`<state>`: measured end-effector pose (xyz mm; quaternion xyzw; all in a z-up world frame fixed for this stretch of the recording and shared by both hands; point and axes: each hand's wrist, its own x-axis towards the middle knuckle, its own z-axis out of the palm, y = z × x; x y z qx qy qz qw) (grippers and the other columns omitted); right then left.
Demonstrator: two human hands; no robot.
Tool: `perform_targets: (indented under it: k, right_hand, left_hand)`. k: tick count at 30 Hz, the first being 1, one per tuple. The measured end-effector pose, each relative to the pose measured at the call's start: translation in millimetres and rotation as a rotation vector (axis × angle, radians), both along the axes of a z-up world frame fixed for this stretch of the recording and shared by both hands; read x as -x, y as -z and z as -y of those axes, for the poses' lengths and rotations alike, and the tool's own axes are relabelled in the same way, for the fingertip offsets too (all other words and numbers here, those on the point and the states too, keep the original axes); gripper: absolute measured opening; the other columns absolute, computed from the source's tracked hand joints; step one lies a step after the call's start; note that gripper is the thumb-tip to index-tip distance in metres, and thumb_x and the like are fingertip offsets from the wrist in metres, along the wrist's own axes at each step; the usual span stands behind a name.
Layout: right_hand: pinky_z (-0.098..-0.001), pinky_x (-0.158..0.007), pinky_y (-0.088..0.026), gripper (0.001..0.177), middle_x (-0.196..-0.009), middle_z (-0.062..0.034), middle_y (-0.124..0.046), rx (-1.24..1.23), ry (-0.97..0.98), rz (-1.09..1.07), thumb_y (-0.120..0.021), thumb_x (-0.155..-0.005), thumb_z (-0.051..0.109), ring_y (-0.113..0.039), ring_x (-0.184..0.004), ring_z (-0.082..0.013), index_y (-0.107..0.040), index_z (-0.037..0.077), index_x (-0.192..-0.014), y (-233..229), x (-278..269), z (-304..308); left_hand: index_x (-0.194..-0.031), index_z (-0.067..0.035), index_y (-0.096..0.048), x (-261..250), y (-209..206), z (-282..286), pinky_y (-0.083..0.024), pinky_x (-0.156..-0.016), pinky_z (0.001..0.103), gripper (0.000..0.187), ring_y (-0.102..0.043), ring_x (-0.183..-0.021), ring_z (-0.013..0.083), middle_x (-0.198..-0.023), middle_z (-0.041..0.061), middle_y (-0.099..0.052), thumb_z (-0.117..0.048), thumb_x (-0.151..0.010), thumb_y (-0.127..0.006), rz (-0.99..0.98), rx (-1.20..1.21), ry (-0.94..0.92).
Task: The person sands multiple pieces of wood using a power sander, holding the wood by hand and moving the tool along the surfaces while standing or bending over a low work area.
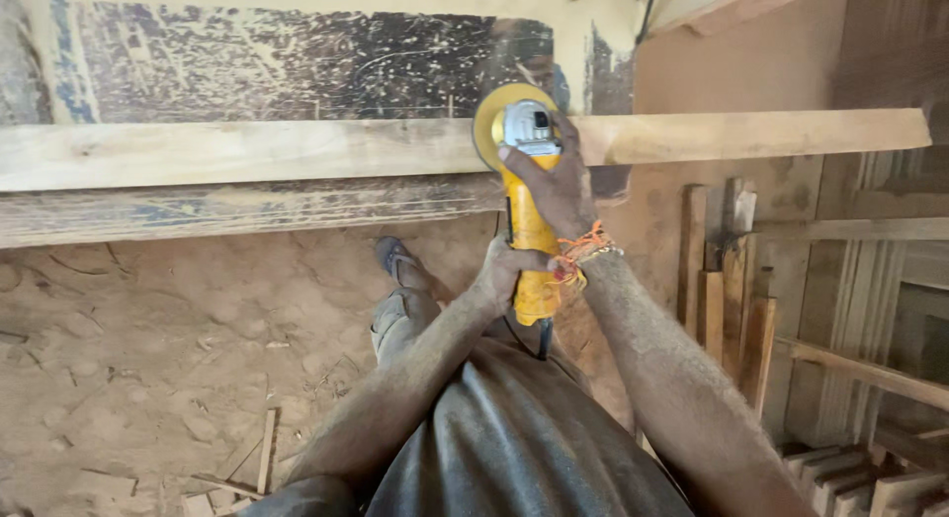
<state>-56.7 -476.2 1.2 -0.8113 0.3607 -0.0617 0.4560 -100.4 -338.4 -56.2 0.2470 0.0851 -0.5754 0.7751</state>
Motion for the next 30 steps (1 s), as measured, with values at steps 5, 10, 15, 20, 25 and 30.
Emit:
perform_targets:
  k: [5, 10, 15, 20, 25, 30]
  right_hand:
    - [-0.0351, -0.089, -0.059, 0.097, -0.122, -0.015, -0.069, -0.185, 0.156, -0.022, -0.084, -0.075, 0.041, -0.07, -0.104, -0.0218, -0.037, 0.002, -0.151, -16.3, 23.8, 43.8]
    - [-0.0336, -0.094, -0.057, 0.097, -0.125, -0.0154, -0.069, -0.137, 0.154, -0.056, -0.084, -0.077, 0.043, -0.069, -0.11, -0.02, -0.037, 0.002, -0.152, -24.4, 48.3, 91.4]
    - [-0.0337, -0.102, -0.053, 0.092, -0.134, -0.0173, -0.065, -0.044, 0.105, -0.038, -0.086, -0.083, 0.041, -0.065, -0.12, -0.0201, -0.04, 0.0, -0.152, -15.5, 79.9, 138.1]
    - [-0.0339, -0.098, -0.057, 0.094, -0.134, -0.0166, -0.061, -0.233, 0.158, 0.133, -0.085, -0.082, 0.035, -0.065, -0.119, -0.0218, -0.032, 0.0, -0.152, 2.0, 106.2, 177.1]
    - [-0.0358, -0.09, -0.053, 0.079, -0.128, -0.0119, -0.062, -0.225, 0.11, -0.02, -0.072, -0.094, 0.039, -0.064, -0.107, -0.0229, -0.038, 0.007, -0.158, 9.1, 156.6, 235.0]
    - [-0.0472, -0.122, -0.041, 0.092, -0.157, -0.0158, -0.038, -0.097, -0.278, 0.483, -0.085, -0.096, 0.042, -0.038, -0.146, -0.03, -0.032, 0.003, -0.159, 31.9, 206.4, 349.7]
  left_hand:
    - [-0.104, 0.007, -0.068, 20.0, -5.1, 49.6, -0.063, -0.067, 0.042, 0.035, -0.074, -0.073, 0.026, -0.088, 0.016, -0.074, -0.003, -0.071, -0.074, -0.015, -0.085, 0.084]
    - [-0.104, 0.008, -0.069, 44.0, -6.3, 98.8, -0.063, -0.064, 0.044, 0.036, -0.073, -0.07, 0.0273, -0.087, 0.016, -0.074, -0.003, -0.07, -0.075, 0.006, -0.153, 0.119]
    - [-0.105, 0.007, -0.068, 74.9, 2.6, 141.2, -0.063, -0.066, 0.043, 0.037, -0.074, -0.071, 0.0273, -0.088, 0.017, -0.074, -0.003, -0.07, -0.076, -0.024, -0.111, 0.105]
    - [-0.107, 0.003, -0.068, 97.8, -4.0, 180.0, -0.062, -0.068, 0.041, 0.04, -0.073, -0.076, 0.0244, -0.092, 0.013, -0.073, 0.0, -0.068, -0.078, 0.016, -0.114, 0.084]
    - [-0.105, -0.001, -0.066, 113.9, -30.3, 193.8, -0.062, -0.066, 0.04, 0.041, -0.071, -0.074, 0.0242, -0.087, 0.009, -0.069, -0.001, -0.066, -0.077, 0.034, -0.131, 0.008]
    - [-0.107, 0.003, -0.065, 100.6, -48.3, 163.8, -0.061, -0.073, 0.039, 0.039, -0.072, -0.08, 0.0243, -0.09, 0.012, -0.07, -0.001, -0.07, -0.078, 0.058, -0.074, -0.083]
